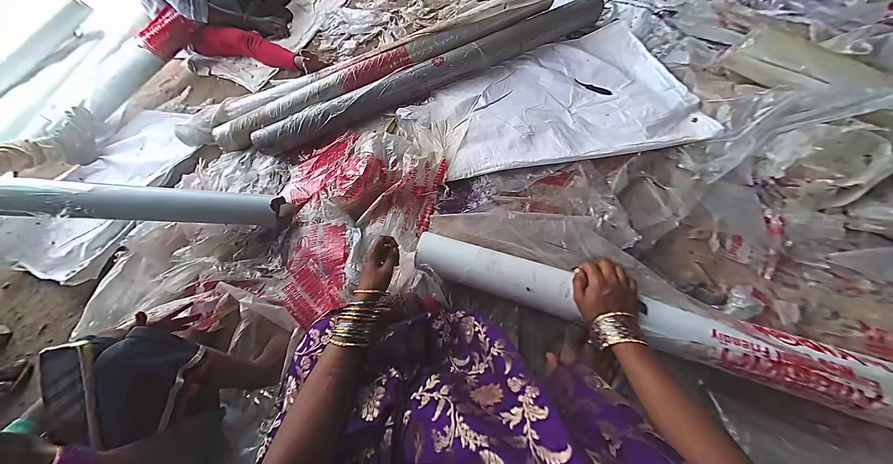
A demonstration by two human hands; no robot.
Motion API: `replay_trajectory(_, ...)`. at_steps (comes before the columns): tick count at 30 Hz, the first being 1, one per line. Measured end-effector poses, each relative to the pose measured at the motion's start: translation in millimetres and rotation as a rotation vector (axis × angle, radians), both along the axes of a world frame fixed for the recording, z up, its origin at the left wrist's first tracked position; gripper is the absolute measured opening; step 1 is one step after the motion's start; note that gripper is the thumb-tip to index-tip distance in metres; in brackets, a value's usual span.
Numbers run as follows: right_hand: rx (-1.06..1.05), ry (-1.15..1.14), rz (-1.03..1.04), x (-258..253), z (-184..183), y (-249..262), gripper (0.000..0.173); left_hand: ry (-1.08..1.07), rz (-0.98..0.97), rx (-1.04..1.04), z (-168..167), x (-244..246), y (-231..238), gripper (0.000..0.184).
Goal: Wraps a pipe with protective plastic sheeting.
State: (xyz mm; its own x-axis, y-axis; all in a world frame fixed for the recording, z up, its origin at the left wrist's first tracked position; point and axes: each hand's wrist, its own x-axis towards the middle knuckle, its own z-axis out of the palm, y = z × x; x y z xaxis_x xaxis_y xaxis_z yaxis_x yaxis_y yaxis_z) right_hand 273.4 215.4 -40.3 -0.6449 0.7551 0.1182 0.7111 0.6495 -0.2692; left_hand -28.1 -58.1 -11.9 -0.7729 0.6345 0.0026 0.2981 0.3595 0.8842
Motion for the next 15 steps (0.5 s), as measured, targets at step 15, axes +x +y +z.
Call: replay_trajectory(15, 0.043, 0.020, -0.008, -1.0, -1.9, -4.6, 0.036, -0.492, 0.259, -0.243, -9.7, 12.5, 49.5, 0.019)
